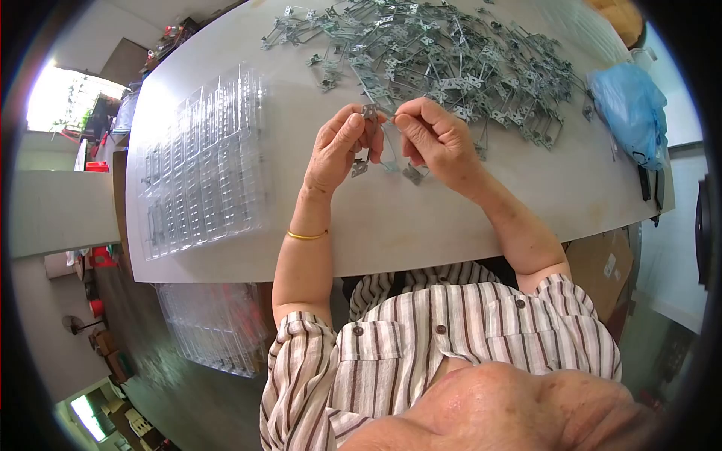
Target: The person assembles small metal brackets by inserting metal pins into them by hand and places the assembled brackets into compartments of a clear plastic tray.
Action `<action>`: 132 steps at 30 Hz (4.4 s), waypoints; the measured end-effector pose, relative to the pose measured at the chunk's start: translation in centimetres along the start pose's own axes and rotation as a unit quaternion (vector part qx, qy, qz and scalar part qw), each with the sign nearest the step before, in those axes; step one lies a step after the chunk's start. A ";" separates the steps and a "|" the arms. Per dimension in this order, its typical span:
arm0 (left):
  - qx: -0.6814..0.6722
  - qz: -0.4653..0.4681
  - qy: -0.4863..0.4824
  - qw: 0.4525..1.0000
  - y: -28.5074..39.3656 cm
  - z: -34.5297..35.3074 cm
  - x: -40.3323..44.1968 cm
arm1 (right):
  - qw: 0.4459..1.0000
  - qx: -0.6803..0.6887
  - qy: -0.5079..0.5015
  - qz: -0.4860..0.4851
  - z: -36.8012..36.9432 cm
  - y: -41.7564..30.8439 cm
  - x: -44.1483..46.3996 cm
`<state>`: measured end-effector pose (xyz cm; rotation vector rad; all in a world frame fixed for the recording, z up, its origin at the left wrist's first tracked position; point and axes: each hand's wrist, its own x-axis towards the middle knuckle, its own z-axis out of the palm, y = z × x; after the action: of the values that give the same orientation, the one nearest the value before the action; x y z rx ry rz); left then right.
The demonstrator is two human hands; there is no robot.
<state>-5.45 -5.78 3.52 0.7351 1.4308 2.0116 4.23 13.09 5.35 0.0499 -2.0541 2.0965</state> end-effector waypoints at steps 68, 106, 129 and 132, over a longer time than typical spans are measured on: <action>0.111 -0.026 0.056 0.992 0.1 0.6 0.0 | 0.993 -0.116 -0.001 -0.012 -0.9 1.1 0.7; 0.303 0.040 -0.025 0.952 0.7 2.1 -0.6 | 0.985 -0.016 -0.061 0.159 -1.8 -0.3 1.0; 0.101 -0.030 0.060 0.993 -0.2 0.5 -0.1 | 0.987 -0.159 -0.032 -0.008 -0.8 0.2 0.2; 0.149 -0.030 0.041 0.988 -0.5 0.4 -0.2 | 0.991 -0.124 -0.045 0.039 -0.8 0.3 0.2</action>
<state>-5.00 -5.53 3.17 0.7298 1.8056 1.8214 4.09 13.91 5.06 0.0261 -2.3907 1.8967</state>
